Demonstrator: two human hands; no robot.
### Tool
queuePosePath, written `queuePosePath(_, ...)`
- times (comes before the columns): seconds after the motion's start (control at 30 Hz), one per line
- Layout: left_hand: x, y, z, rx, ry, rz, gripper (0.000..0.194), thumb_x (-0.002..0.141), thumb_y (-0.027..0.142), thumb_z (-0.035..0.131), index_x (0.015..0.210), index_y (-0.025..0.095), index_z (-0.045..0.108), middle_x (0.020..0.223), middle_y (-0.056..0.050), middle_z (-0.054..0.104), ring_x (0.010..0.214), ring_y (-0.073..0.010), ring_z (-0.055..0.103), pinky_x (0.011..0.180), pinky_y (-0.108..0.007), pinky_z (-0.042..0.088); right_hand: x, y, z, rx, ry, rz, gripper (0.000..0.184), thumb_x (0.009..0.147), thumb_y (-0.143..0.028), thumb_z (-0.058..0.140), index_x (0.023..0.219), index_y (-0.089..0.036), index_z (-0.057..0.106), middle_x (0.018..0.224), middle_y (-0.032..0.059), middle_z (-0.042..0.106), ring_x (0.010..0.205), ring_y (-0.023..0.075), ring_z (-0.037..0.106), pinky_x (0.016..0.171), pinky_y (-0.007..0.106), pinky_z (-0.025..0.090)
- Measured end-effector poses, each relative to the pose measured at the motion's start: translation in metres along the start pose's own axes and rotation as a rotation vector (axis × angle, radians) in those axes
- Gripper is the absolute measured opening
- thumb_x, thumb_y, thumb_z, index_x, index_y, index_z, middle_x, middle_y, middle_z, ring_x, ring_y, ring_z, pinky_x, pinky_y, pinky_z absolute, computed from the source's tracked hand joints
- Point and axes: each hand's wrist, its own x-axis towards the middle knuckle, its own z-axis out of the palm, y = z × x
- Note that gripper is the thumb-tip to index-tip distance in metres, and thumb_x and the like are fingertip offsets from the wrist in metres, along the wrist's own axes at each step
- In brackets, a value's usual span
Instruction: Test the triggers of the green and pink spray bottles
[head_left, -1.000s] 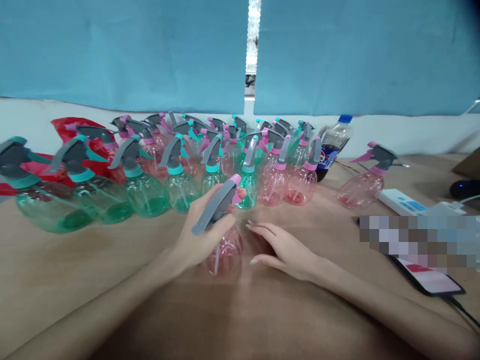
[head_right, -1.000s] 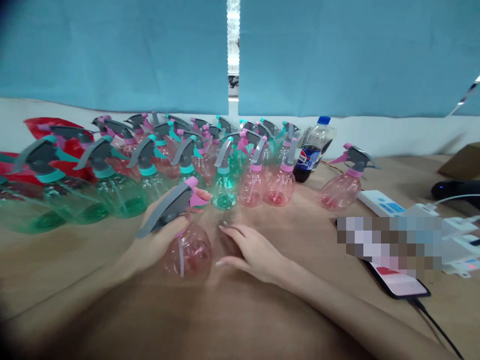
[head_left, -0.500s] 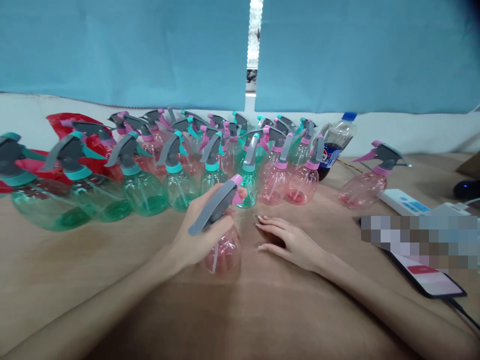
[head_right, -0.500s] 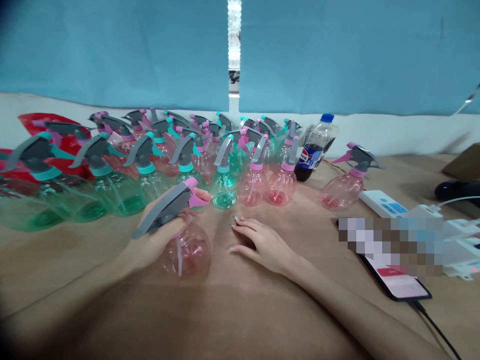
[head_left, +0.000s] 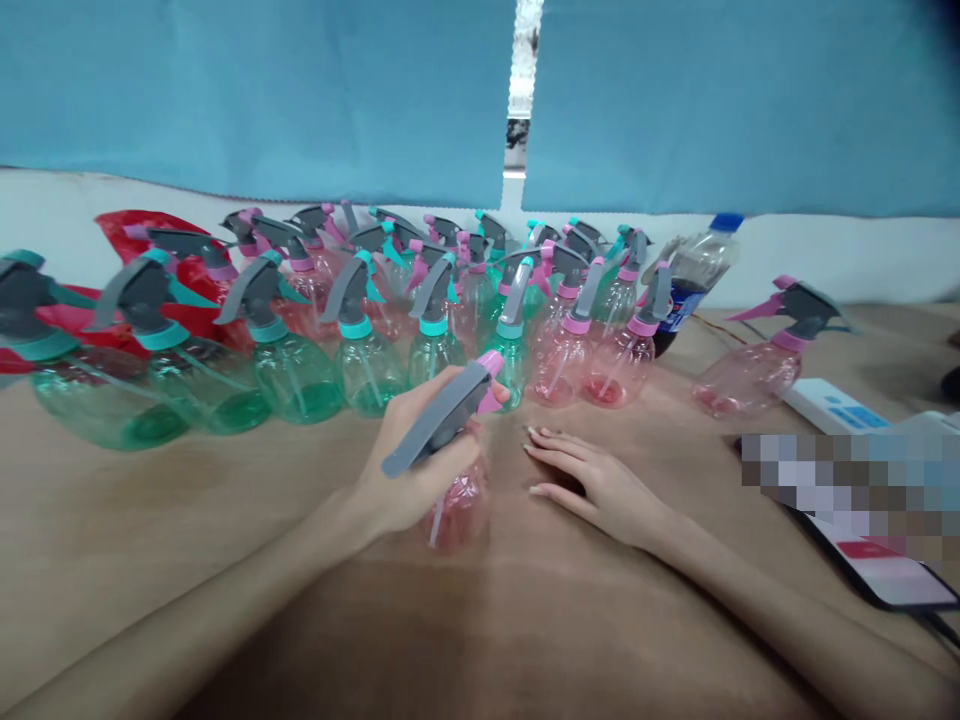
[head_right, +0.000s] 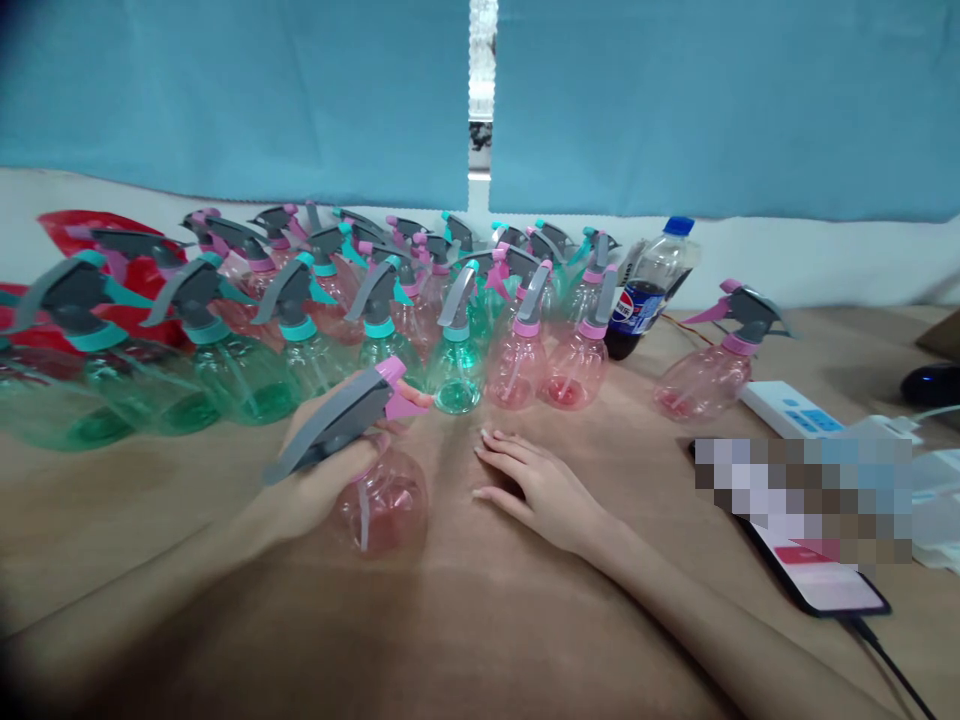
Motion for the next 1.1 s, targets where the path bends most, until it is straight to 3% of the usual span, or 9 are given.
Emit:
queuePosePath(0.13,0.001,-0.001,-0.001,-0.053,-0.059,0.011,0.023,0.072,0.017,0.048,0.09,0.023,0.06,0.062,0.005,0.047,0.054,-0.0132,0.042,0.053,-0.028,0.035,0.0,0.001,0.001,0.018,0.003,-0.004,0.046,0.091,-0.044,0.054,0.134,-0.025,0.054,0.142,0.0085,0.051,0.131,0.0272,0.046,0.108,0.053,0.039)
queuePosePath(0.3,0.004,0.003,-0.002,-0.079,-0.084,0.035,0.015,0.07,0.017,0.047,0.082,0.02,0.056,0.075,0.001,0.059,0.062,-0.0151,0.052,0.058,-0.029,0.039,-0.002,0.005,0.001,0.033,-0.017,0.005,0.046,0.092,-0.043,0.054,0.135,-0.027,0.053,0.143,0.0067,0.05,0.133,0.0264,0.045,0.109,0.053,0.038)
queuePosePath(0.5,0.005,0.006,-0.003,-0.075,-0.089,0.053,0.009,0.068,0.017,0.046,0.075,0.02,0.052,0.067,0.003,0.051,0.057,-0.0131,0.046,0.053,-0.027,0.037,-0.003,0.013,-0.004,0.046,-0.037,0.005,0.042,0.093,-0.041,0.052,0.131,-0.024,0.056,0.14,0.007,0.053,0.133,0.0253,0.044,0.11,0.051,0.038)
queuePosePath(0.83,0.004,0.005,-0.002,-0.135,-0.095,0.086,0.01,0.069,0.013,0.046,0.073,0.02,0.051,0.07,0.002,0.054,0.059,-0.0126,0.045,0.055,-0.028,0.037,-0.004,0.013,-0.004,0.061,-0.028,0.009,0.04,0.093,-0.039,0.053,0.13,-0.025,0.057,0.139,0.0065,0.054,0.132,0.0257,0.046,0.109,0.051,0.039)
queuePosePath(1.1,0.002,0.006,0.0,-0.092,-0.055,-0.048,0.013,0.066,0.015,0.049,0.077,0.021,0.05,0.062,0.006,0.045,0.052,-0.0107,0.039,0.051,-0.026,0.032,-0.005,0.017,0.0,0.03,-0.019,-0.001,0.041,0.094,-0.039,0.051,0.13,-0.022,0.058,0.139,0.0061,0.054,0.133,0.0246,0.045,0.111,0.045,0.039)
